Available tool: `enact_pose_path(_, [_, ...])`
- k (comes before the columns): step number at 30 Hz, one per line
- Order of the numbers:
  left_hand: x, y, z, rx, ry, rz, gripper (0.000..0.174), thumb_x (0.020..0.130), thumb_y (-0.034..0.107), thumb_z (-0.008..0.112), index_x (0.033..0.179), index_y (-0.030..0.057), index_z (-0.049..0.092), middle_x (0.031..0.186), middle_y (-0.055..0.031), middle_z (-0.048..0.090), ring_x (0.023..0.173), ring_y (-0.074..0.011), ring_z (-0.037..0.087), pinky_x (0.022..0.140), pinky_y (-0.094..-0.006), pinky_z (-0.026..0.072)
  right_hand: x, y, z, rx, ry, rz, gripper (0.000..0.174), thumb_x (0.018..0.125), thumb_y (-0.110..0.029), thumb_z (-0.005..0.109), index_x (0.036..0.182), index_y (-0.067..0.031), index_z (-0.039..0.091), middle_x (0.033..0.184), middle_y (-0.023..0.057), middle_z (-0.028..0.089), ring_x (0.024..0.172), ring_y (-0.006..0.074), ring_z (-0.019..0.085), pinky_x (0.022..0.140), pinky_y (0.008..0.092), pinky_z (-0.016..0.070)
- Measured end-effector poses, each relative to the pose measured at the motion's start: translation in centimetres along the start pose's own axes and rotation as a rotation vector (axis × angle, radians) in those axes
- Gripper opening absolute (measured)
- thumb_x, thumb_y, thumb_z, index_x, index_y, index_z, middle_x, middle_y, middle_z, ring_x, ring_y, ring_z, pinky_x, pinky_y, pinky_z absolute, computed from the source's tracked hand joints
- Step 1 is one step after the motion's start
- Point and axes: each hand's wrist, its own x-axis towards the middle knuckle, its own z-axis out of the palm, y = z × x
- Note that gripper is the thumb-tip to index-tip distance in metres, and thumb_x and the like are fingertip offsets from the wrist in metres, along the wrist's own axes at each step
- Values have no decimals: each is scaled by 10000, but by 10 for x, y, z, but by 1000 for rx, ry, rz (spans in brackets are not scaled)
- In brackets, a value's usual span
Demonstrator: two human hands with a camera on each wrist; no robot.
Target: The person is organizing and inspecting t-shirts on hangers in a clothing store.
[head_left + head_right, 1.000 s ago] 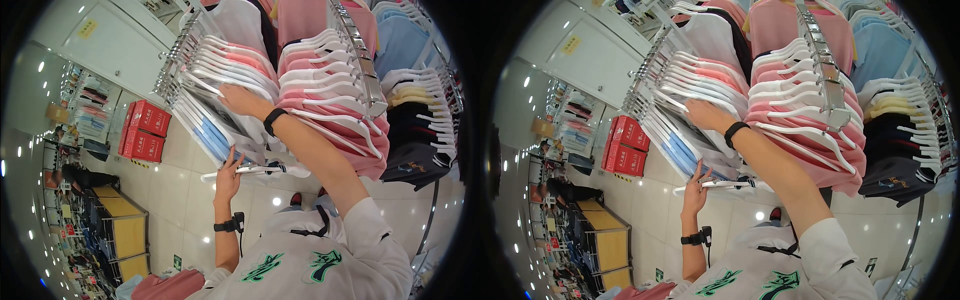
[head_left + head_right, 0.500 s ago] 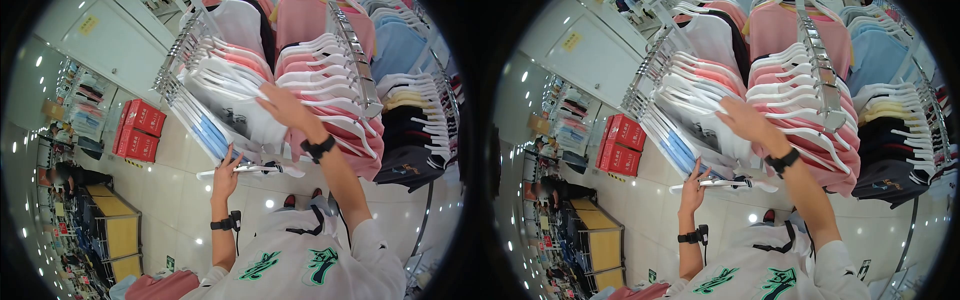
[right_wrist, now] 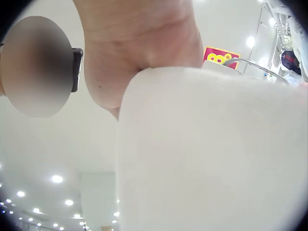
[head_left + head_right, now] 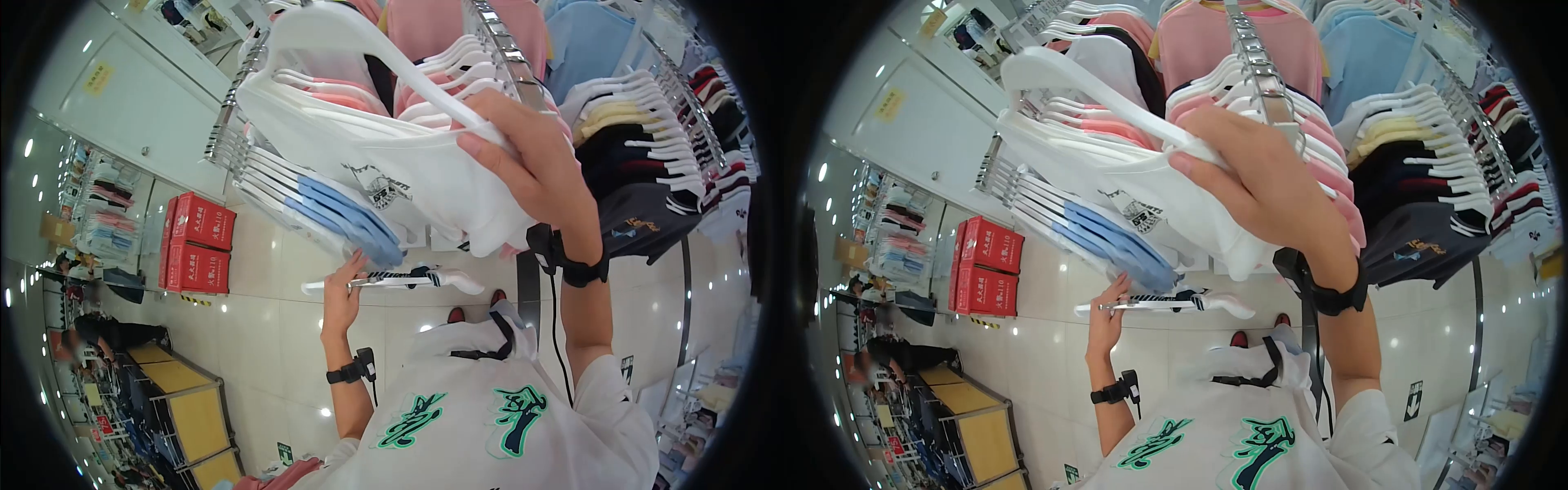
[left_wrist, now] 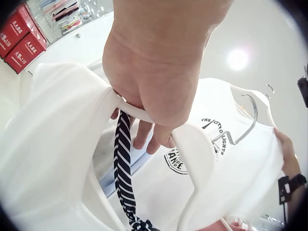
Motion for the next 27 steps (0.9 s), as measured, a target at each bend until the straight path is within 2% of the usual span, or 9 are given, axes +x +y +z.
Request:
enact_pose_path(4, [-8, -1, 5, -103, 40, 3, 450, 871, -118, 577, 1281, 44, 668, 1317, -156, 677, 1027, -288, 732, 953, -365, 516, 4, -21, -23, -47, 56, 21, 204, 977, -175, 654, 1096, -11, 673, 833, 129, 634, 734, 277, 613, 694, 357, 466])
enact_pose_path(6, [-10, 4, 4, -111, 20, -31, 453, 861, -109, 595, 1280, 48, 667, 1269, -153, 696, 1014, -289, 732, 955, -371, 512, 6, -35, -47, -71, -25, 177, 208, 1009, -160, 608, 1128, 3, 662, 975, 43, 670, 808, 94, 564, 732, 228, 450])
enact_pose_path(7, [-11, 5, 3, -111, 5, -72, 457, 851, -100, 613, 1279, 51, 666, 1220, -150, 716, 1000, -291, 733, 956, -377, 508, 3, -38, -54, 9, 21, 247, 221, 1017, -163, 597, 1144, 4, 667, 985, 17, 676, 803, 73, 573, 722, 210, 449])
enact_pose_path(11, [-11, -17, 5, -70, 11, -31, 454, 830, -85, 639, 1257, 64, 676, 1133, -131, 737, 987, -283, 728, 945, -361, 483, -12, -31, -86, 167, 94, 374, 254, 1019, -190, 586, 1156, 9, 663, 1011, 26, 676, 868, 91, 600, 790, 216, 454])
enact_pose_path(14, [-8, -21, 8, 7, 5, 42, 443, 807, -92, 640, 1210, 82, 697, 1096, -108, 744, 975, -266, 720, 907, -351, 463, -34, -18, -115, -22, 174, 280, 259, 1018, -194, 585, 1160, 4, 672, 1010, 21, 676, 912, 80, 607, 796, 215, 454])
enact_pose_path(17, [-7, -9, 12, -19, 12, 45, 409, 790, -76, 650, 1154, 99, 718, 1042, -97, 753, 970, -258, 710, 877, -351, 452, -67, -4, -138, -92, 228, 370, 290, 1022, -220, 560, 1140, 26, 659, 1067, 40, 658, 967, 90, 590, 844, 219, 435])
enact_pose_path(20, [-3, 9, 4, 160, -48, -76, 356, 776, -46, 671, 1098, 94, 729, 986, -100, 755, 906, -299, 705, 836, -373, 485, -104, 8, -151, 87, 288, 484, 299, 1018, -240, 566, 1109, 33, 649, 1055, 46, 651, 949, 97, 578, 844, 231, 437])
enact_pose_path(24, [9, 31, -8, 173, 59, 105, 343, 757, -22, 697, 1079, 87, 749, 931, -124, 746, 794, -352, 687, 701, -406, 535, -155, 19, -166, 119, 344, 535, 329, 1004, -285, 583, 1071, 33, 631, 1039, 55, 636, 920, 100, 574, 840, 231, 434])
enact_pose_path(27, [16, 63, -23, 8, 94, 96, 404, 764, -91, 640, 1121, 65, 746, 880, -127, 751, 711, -270, 701, 651, -331, 539, -180, 14, -167, 90, 303, 590, 381, 990, -338, 596, 1059, 35, 628, 1027, 50, 629, 897, 93, 551, 811, 221, 413])
